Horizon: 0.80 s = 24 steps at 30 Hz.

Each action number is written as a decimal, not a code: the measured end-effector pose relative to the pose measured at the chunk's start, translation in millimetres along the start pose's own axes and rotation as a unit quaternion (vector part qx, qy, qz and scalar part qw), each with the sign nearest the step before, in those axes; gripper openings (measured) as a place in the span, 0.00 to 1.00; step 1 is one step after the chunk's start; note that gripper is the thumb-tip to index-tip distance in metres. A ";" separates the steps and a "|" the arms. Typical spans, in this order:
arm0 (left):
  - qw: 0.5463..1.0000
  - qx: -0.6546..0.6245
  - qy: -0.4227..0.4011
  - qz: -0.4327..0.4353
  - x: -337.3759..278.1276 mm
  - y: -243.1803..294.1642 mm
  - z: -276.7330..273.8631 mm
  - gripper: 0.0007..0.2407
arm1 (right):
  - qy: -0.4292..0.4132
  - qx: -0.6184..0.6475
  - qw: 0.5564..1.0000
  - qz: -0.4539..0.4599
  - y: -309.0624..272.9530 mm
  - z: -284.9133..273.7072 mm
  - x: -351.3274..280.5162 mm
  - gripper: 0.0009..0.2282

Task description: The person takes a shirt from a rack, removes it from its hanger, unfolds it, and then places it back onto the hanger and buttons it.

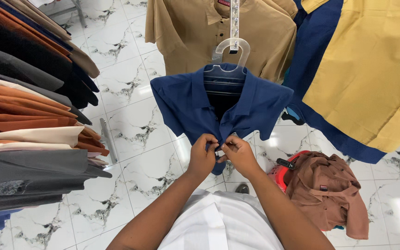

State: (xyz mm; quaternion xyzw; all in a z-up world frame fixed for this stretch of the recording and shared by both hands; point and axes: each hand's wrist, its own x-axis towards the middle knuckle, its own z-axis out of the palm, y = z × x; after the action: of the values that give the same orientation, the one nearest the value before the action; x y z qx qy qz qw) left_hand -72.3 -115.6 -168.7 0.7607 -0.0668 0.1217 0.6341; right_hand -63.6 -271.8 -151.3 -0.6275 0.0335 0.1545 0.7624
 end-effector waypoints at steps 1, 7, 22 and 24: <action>1.000 -0.002 -0.007 -0.011 -0.3 2.5 -0.6 0.05 | 0.005 0.003 1.000 0.011 -6.4 2.2 -2.1 0.03; 1.000 0.001 -0.010 -0.018 2.9 23.8 -2.8 0.03 | 0.027 -0.002 1.000 0.009 12.6 -8.1 9.1 0.05; 0.998 0.020 -0.003 -0.053 6.5 2.6 0.7 0.04 | 0.026 0.004 1.000 -0.006 11.7 -0.5 8.6 0.02; 0.998 0.015 0.002 -0.066 0.7 -0.5 1.4 0.04 | 0.029 -0.018 0.999 -0.013 2.5 3.4 3.5 0.03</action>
State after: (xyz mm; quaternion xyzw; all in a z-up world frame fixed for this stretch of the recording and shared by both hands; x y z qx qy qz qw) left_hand -71.4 -116.8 -169.3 0.7725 -0.0139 0.0820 0.6295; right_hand -61.4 -267.5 -153.8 -0.6460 0.0450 0.1272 0.7513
